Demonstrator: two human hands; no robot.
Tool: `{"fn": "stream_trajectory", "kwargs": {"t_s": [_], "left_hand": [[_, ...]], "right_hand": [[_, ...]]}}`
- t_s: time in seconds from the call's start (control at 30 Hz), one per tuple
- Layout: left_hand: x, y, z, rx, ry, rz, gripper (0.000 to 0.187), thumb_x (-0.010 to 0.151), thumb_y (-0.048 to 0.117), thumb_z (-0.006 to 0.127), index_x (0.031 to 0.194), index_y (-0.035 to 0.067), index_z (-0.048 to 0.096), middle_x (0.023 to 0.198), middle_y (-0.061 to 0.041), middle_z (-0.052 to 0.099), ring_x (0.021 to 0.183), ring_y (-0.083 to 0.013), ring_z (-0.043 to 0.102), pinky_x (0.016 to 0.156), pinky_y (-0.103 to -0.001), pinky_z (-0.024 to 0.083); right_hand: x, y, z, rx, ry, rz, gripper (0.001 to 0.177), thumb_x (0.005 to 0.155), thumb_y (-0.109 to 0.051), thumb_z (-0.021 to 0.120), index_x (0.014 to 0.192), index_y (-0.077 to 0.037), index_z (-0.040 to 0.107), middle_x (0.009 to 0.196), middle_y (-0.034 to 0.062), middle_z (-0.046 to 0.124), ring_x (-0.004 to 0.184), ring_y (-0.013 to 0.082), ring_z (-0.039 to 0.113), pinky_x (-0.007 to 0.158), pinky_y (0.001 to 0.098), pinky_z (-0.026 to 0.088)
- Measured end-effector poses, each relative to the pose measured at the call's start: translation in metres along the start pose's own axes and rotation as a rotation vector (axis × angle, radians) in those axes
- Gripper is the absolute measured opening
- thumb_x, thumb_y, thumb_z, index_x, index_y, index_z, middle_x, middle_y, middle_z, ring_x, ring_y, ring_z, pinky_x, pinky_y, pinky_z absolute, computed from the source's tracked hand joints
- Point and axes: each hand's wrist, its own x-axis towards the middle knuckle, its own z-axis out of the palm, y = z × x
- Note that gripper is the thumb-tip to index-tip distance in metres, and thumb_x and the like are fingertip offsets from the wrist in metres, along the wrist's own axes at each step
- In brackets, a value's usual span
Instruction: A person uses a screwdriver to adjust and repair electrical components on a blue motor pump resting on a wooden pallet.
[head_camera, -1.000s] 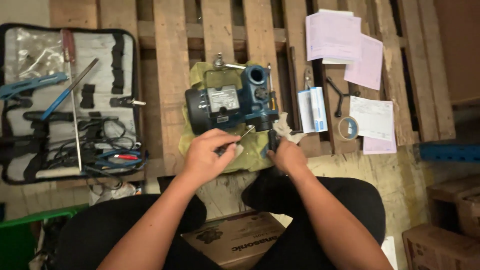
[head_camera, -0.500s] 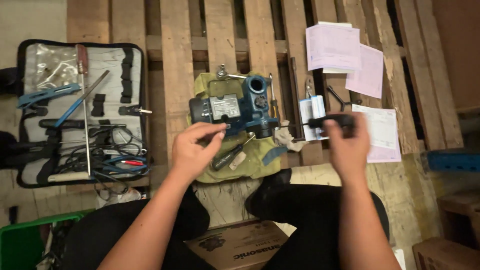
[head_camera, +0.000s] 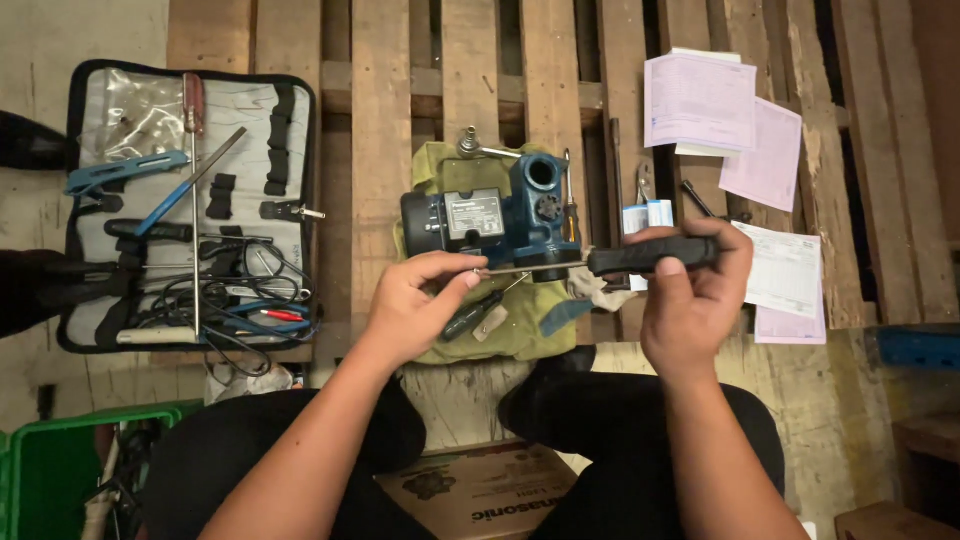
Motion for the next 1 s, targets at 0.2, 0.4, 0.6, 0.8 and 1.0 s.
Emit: {"fn": "stream_trajectory", "kwargs": {"t_s": [0.2,0.4,0.6,0.8,1.0], "left_hand": [[-0.001,-0.004,-0.002,-0.097,0.001,-0.029,0.019,0.088,0.004,0.076,0.105,0.010,0.082,0.085,-0.008,0.079,0.083,-0.0131,0.070,0.078,-0.030,0.057],[0.000,0.003,-0.005,-0.116,-0.001,-0.014,0.018,0.089,0.004,0.076,0.105,0.008,0.082,0.085,-0.009,0.079,0.083,-0.0130,0.070,0.077,-0.028,0.057],[0.001,0.002,-0.004,-0.111,0.006,-0.008,0.016,0.090,0.005,0.075,0.104,0.008,0.082,0.083,-0.008,0.077,0.081,-0.0128,0.069,0.076,-0.029,0.056],[0.003,0.001,-0.007,-0.011,0.004,0.052,0.015,0.089,0.008,0.077,0.103,0.011,0.082,0.083,-0.009,0.077,0.080,-0.0182,0.072,0.075,-0.031,0.056],[0.009,-0.011,-0.011,0.129,-0.016,0.174,0.016,0.089,0.008,0.078,0.104,0.014,0.082,0.094,-0.010,0.078,0.089,-0.0280,0.075,0.082,-0.039,0.058]], "right_hand": [[0.004,0.012,-0.002,0.000,-0.045,-0.010,0.035,0.102,-0.017,0.057,0.127,-0.004,0.037,0.098,0.0303,0.067,0.090,0.0290,0.072,0.075,0.0301,0.060],[0.006,0.006,0.008,0.030,-0.056,0.009,0.034,0.103,-0.016,0.055,0.128,-0.003,0.036,0.100,0.0327,0.066,0.092,0.0321,0.072,0.079,0.0362,0.062],[0.007,0.005,0.005,0.007,-0.071,0.018,0.037,0.102,-0.019,0.057,0.128,-0.003,0.036,0.100,0.0324,0.066,0.090,0.0310,0.072,0.073,0.0325,0.061],[0.010,-0.004,0.012,-0.015,-0.105,0.021,0.038,0.105,-0.023,0.057,0.130,-0.005,0.036,0.101,0.0284,0.067,0.085,0.0243,0.069,0.070,0.0290,0.059],[0.023,-0.008,0.017,-0.048,-0.208,0.030,0.039,0.107,-0.025,0.056,0.130,-0.001,0.036,0.100,0.0275,0.065,0.076,0.0267,0.069,0.065,0.0363,0.065]]}}
